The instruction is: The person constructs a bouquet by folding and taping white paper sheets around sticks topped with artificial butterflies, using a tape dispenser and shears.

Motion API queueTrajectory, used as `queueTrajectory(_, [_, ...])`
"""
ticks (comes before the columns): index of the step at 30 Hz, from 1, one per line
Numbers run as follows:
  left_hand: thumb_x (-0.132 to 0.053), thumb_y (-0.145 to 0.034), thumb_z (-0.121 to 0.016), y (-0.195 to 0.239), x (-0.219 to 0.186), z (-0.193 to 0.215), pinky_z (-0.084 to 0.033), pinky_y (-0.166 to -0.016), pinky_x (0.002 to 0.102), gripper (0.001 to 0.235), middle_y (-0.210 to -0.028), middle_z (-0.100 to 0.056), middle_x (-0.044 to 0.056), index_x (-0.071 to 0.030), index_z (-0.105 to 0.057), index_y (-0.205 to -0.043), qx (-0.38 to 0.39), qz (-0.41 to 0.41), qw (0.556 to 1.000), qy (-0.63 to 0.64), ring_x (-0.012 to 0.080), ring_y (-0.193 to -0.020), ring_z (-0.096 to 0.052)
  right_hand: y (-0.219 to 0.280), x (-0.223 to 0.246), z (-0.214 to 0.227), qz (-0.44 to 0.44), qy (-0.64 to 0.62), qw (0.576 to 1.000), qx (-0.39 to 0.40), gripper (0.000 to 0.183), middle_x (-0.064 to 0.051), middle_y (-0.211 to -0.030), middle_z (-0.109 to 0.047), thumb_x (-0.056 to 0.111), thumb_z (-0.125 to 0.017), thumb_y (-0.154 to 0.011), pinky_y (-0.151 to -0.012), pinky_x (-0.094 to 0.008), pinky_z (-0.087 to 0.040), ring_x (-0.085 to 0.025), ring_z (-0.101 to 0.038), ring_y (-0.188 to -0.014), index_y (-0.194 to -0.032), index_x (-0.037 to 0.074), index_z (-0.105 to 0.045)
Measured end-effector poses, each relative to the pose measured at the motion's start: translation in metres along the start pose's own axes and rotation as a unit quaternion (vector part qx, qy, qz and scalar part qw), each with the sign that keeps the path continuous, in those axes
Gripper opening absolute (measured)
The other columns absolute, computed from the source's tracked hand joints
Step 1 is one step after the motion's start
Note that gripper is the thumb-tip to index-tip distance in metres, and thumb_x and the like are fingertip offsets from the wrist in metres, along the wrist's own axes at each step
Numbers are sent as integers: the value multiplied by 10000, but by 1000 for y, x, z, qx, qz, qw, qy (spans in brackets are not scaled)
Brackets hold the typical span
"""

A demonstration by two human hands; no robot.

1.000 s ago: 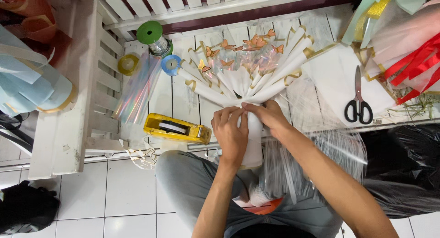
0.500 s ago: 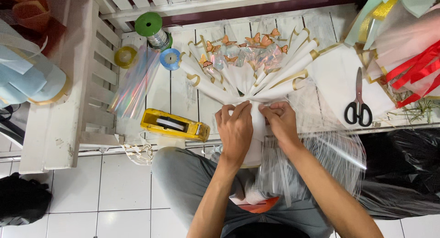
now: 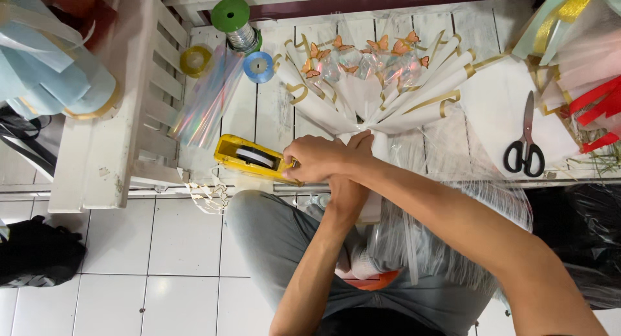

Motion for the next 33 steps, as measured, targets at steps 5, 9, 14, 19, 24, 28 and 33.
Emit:
queueTrajectory(5, [-214, -857, -740, 0, 13, -6, -301, -910, 332, 262, -948, -492, 34, -207, -584, -646, -24, -14, 1000, -15, 178, -932, -512, -51, -61, -39, -91, -271, 958, 19, 185, -347, -1071, -601, 157, -776, -837, -443, -323, -657, -340, -736, -666, -1013, 107, -805])
queueTrajectory(9, [-208, -847, -739, 6, 17, -20, -295, -879, 338, 262, -911, -483, 33, -206, -581, -638, -35, -14, 999, -20, 188, -895, -497, -43, -60, -35, -80, -331, 940, -12, 158, -250, -913, -619, 113, -782, -837, -564, -380, -684, -314, -711, -726, -990, 79, -800])
queueTrajectory(14, [-194, -826, -737, 17, 30, -32, -281, -815, 348, 263, -838, -464, 32, -205, -574, -620, -56, -15, 998, -32, 208, -821, -469, -34, -70, -32, -119, -316, 940, -43, 155, -144, -778, -699, 84, -804, -727, -576, -293, -559, -193, -661, -756, -867, 15, -804])
queueTrajectory(19, [-184, -811, -735, 14, 41, -49, -271, -767, 356, 264, -783, -450, 31, -204, -569, -607, -67, -13, 997, -45, 223, -766, -447, -6, -23, 3, -155, -139, 978, -29, 127, -151, -752, -747, 190, -760, -693, -591, -399, -515, -216, -673, -719, -785, 131, -824])
queueTrajectory(24, [-174, -795, -734, 15, 60, -54, -261, -720, 364, 265, -728, -435, 30, -204, -564, -594, -84, -13, 995, -60, 238, -710, -426, -50, -98, -66, -203, -16, 976, -73, 234, -148, -786, -752, 250, -749, -721, -622, -449, -539, -315, -737, -757, -870, 80, -809])
queueTrajectory(28, [-164, -780, -732, 12, 63, -66, -251, -672, 372, 267, -673, -421, 30, -203, -560, -580, -99, -29, 992, -71, 253, -655, -404, -12, -52, -50, -229, 229, 897, -300, 445, -113, -1054, -507, 388, -624, -890, -790, -599, -307, -359, -449, -887, -1236, 152, -475])
queueTrajectory(33, [-154, -764, -730, 8, 76, -77, -241, -625, 379, 268, -619, -407, 29, -202, -555, -567, -114, -36, 990, -78, 268, -600, -383, 1, 0, 2, 48, -88, 995, -26, 671, -254, -1083, -664, -20, -463, -1026, -787, -504, -524, -408, -675, -908, -1629, 143, -216])
Point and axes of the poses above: each hand's wrist, its own y-axis away from the middle knuckle, its own z-axis out of the back of the hand, x = y × z, the point moved 3 cm from there along -y, towards the middle knuckle
